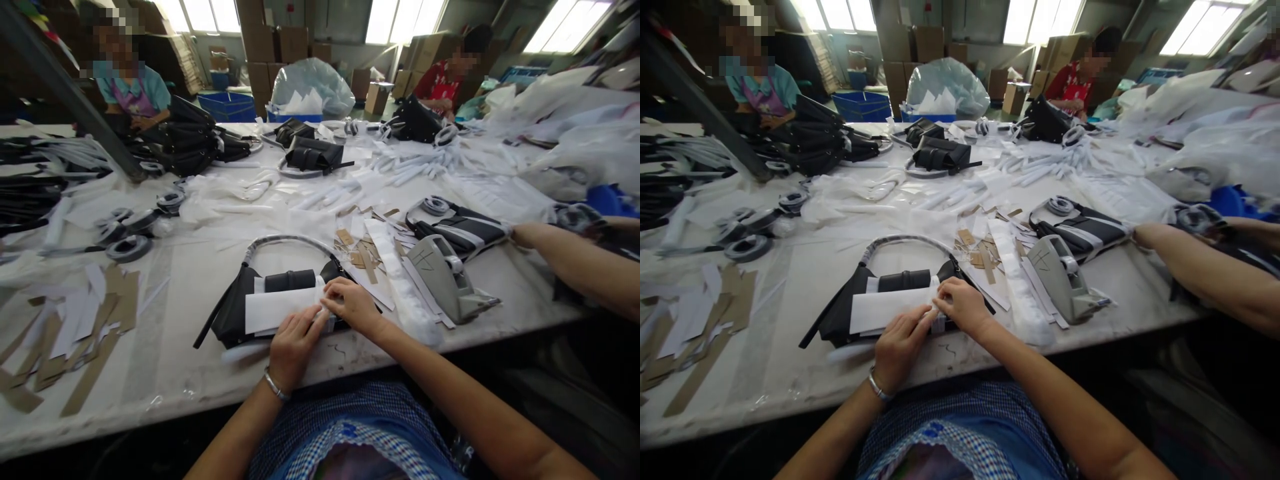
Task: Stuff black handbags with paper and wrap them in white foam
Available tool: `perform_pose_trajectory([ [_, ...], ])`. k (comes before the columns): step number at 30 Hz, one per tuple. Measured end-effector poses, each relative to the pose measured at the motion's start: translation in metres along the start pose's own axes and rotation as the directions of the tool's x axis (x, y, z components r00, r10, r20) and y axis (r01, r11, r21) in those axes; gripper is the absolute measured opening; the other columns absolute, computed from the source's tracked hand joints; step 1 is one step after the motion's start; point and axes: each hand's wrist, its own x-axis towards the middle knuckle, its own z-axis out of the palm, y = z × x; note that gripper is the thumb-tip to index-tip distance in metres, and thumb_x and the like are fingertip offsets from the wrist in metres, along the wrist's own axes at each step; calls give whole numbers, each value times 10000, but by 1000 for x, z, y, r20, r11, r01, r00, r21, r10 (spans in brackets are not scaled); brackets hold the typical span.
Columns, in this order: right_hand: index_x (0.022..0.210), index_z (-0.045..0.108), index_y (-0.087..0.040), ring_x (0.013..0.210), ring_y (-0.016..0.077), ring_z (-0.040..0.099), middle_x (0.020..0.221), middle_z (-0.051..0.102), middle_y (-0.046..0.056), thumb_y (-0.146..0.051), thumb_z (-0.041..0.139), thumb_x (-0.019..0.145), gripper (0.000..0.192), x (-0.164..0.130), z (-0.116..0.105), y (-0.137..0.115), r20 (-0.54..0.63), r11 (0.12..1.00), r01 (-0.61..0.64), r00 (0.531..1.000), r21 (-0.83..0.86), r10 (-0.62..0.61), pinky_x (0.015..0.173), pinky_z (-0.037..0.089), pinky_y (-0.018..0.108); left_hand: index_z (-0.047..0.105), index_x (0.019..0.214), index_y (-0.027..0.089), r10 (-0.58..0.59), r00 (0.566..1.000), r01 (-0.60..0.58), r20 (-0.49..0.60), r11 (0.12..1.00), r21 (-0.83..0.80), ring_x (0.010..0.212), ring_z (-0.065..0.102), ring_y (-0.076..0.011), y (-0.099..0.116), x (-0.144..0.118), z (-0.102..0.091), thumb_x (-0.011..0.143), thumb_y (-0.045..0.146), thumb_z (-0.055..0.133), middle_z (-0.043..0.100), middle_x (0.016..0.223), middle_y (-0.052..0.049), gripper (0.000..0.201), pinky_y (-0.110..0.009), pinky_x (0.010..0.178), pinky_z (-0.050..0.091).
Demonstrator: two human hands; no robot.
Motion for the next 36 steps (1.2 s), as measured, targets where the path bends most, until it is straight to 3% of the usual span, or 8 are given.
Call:
perform_pose_trajectory([
  [9, 917, 671, -207, 774, 138, 662, 1013, 686, 36, -159, 648, 874, 69, -7, -10, 2, -90, 997, 9, 996, 70, -3, 745, 534, 254, 565, 1350, 205, 20, 997, -25, 72, 997, 77, 1160, 637, -225, -1, -1, -1, 976, 151, 481, 654, 1319, -23, 387, -366, 958, 500],
  [13, 1070, 678, -230, 1054, 209, 663, 1104, 710, 60, -212, 593, 924, 169, -42, -78, 36, -290, 998, 41, 956, -46, -52, 980, 506, 343, 530, 1391, 203, 52, 997, -56, 52, 995, 78, 1156, 636, -234, -5, -3, 3, 981, 157, 461, 641, 1338, -28, 418, -362, 961, 484],
  [15, 1095, 682, -220, 1092, 233, 653, 1150, 703, 76, -246, 591, 925, 195, -61, -126, 62, -394, 980, -155, 914, -122, 95, 1020, 487, 382, 501, 1418, 215, 66, 997, -68, 34, 994, 80, 1157, 635, -233, -7, -5, 6, 984, 160, 449, 631, 1352, -18, 441, -365, 971, 473],
  [17, 1115, 680, -199, 1106, 245, 651, 1227, 678, 95, -262, 618, 902, 231, -76, -172, 88, -467, 891, -451, 801, -59, 374, 1024, 488, 392, 488, 1429, 221, 79, 997, -80, 20, 993, 83, 1156, 634, -230, -9, -5, 7, 988, 167, 437, 628, 1357, -12, 448, -365, 974, 467],
  [20, 971, 707, -159, 946, 231, 705, 1056, 736, 108, -285, 659, 881, 162, -80, -220, 122, -370, 713, -695, 640, 95, 673, 891, 568, 356, 492, 1426, 206, 97, 995, -98, 8, 991, 89, 1148, 637, -224, -8, -5, 7, 995, 186, 426, 639, 1343, -20, 437, -358, 977, 462],
  [27, 686, 664, -108, 558, 159, 677, 691, 720, 109, -386, 772, 824, 329, -54, -239, 144, 59, 478, -824, 517, 305, 854, 550, 602, 247, 500, 1419, 208, 89, 996, -89, 1, 991, 96, 1138, 640, -227, -7, -4, 5, 996, 197, 424, 650, 1327, -31, 430, -348, 969, 458],
  [31, 753, 677, -97, 604, 154, 694, 707, 719, 101, -324, 768, 841, 260, -50, -243, 140, 198, 374, -843, 472, 386, 859, 594, 617, 239, 493, 1424, 210, 88, 996, -87, 0, 991, 99, 1136, 641, -223, -7, -4, 5, 994, 198, 434, 653, 1323, -29, 434, -348, 970, 457],
  [36, 840, 695, -94, 658, 103, 689, 823, 739, 94, -260, 650, 941, 199, -57, -259, 124, 226, 347, -805, 497, 481, 838, 651, 601, 180, 498, 1420, 201, 104, 995, -103, -7, 989, 104, 1131, 644, -223, -8, -3, 6, 996, 208, 432, 658, 1316, -36, 428, -351, 970, 458],
])
